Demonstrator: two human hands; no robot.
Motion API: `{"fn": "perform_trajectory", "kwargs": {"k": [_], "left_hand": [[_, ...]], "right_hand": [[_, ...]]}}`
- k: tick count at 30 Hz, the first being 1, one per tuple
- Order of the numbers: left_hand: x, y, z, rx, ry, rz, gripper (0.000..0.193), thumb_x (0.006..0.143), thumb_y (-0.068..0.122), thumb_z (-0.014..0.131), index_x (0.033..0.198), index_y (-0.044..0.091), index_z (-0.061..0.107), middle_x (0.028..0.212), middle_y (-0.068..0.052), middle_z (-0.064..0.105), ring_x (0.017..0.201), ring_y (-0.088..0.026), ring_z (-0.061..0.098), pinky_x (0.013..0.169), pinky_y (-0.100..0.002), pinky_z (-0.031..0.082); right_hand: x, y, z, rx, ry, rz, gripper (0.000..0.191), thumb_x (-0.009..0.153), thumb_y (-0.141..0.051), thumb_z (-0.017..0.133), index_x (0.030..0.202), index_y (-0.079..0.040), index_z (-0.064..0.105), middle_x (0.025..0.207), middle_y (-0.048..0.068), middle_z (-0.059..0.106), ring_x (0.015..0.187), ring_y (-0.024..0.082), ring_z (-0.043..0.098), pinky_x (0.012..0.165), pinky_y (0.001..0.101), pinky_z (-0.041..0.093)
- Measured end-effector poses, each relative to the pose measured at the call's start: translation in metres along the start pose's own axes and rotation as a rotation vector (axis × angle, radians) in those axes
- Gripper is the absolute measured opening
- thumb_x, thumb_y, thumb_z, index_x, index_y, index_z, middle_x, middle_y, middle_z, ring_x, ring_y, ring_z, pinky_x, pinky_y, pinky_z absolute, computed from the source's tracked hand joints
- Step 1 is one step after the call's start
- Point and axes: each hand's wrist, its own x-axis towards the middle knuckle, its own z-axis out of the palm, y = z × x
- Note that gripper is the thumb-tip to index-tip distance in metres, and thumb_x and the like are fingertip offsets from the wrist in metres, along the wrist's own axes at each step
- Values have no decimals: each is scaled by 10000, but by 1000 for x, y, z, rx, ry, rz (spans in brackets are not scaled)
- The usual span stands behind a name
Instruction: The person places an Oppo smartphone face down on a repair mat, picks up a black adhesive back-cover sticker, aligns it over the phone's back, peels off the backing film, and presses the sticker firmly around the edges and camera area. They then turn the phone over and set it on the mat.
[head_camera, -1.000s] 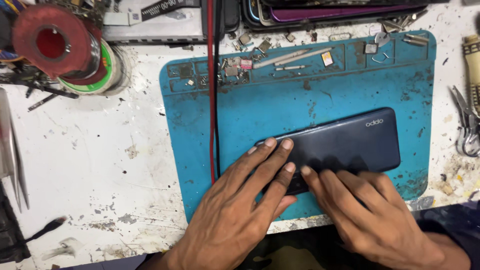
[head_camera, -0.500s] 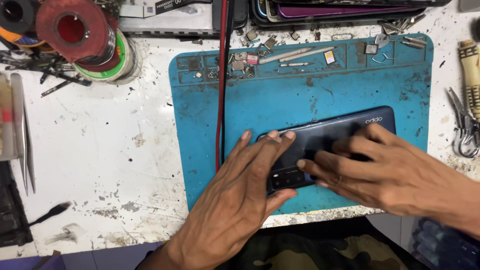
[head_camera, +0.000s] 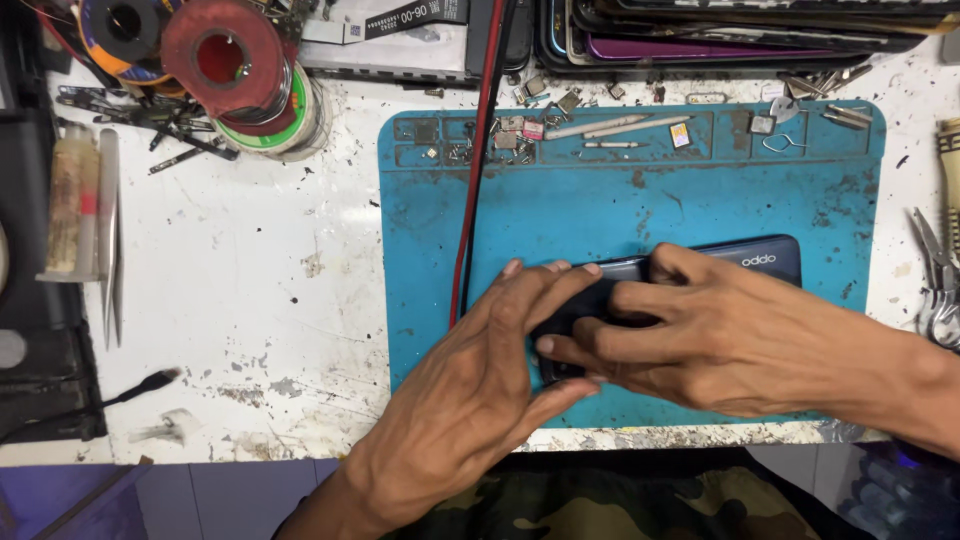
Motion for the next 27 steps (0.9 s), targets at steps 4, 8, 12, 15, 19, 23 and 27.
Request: {"fn": "perform_trajectory", "kwargs": {"k": [4,8,12,15,19,23,27], "left_hand": [[-1,1,1,-28,25,18,759,996,179,733,1466,-111,212,1533,-255,496,1439,-430,520,1281,-525,361],[-2,-1,1,24,23,42,737,982,184,741,1439,-96,234,1536,-261,495,1436,-430,513,1276,-535,364],[-6,-5,1,37,46,95,767,972,212,750,1458,-73,231,1543,-258,494,1462,-421,505,1269,-519,402],[-15,-2,5,135,140,102,647,965,238,762,1407,-56,391,1452,-234,544,1381,-400,557,1193,-487,472],[-33,5,13,398,210,136,346,969,150,792,1181,-84,649,1187,-199,651,1144,-343,655,993,-438,567],[-44,-1,23,347,197,179,204,977,44,779,1071,-113,688,1082,-184,687,1075,-293,695,948,-402,603],[-46,-6,24,402,84,264,220,955,8,735,1091,-158,686,1021,-172,661,1032,-276,691,912,-384,621]], "right_hand": [[-17,-1,1,-87,-47,52,689,863,-372,699,1481,-114,535,942,-60,561,861,176,530,709,391,459],[-22,-9,7,-144,53,76,656,879,-346,689,1477,-104,570,1071,-41,589,895,207,532,739,410,462],[-14,-16,8,-161,110,61,592,863,-312,683,1405,-94,586,1149,-16,595,914,223,565,723,410,467],[-8,-17,1,-175,105,37,557,868,-312,654,1397,-159,570,1226,8,598,984,249,577,782,452,467],[-3,-19,-4,-231,49,90,625,910,-322,653,1475,-68,566,1169,29,599,919,221,553,774,426,468],[1,-25,1,-207,89,159,600,947,-297,638,1474,-24,553,1184,36,597,885,215,525,747,418,429],[6,-31,0,-193,43,217,610,963,-280,627,1491,19,557,1158,50,604,849,206,513,735,405,428]]}}
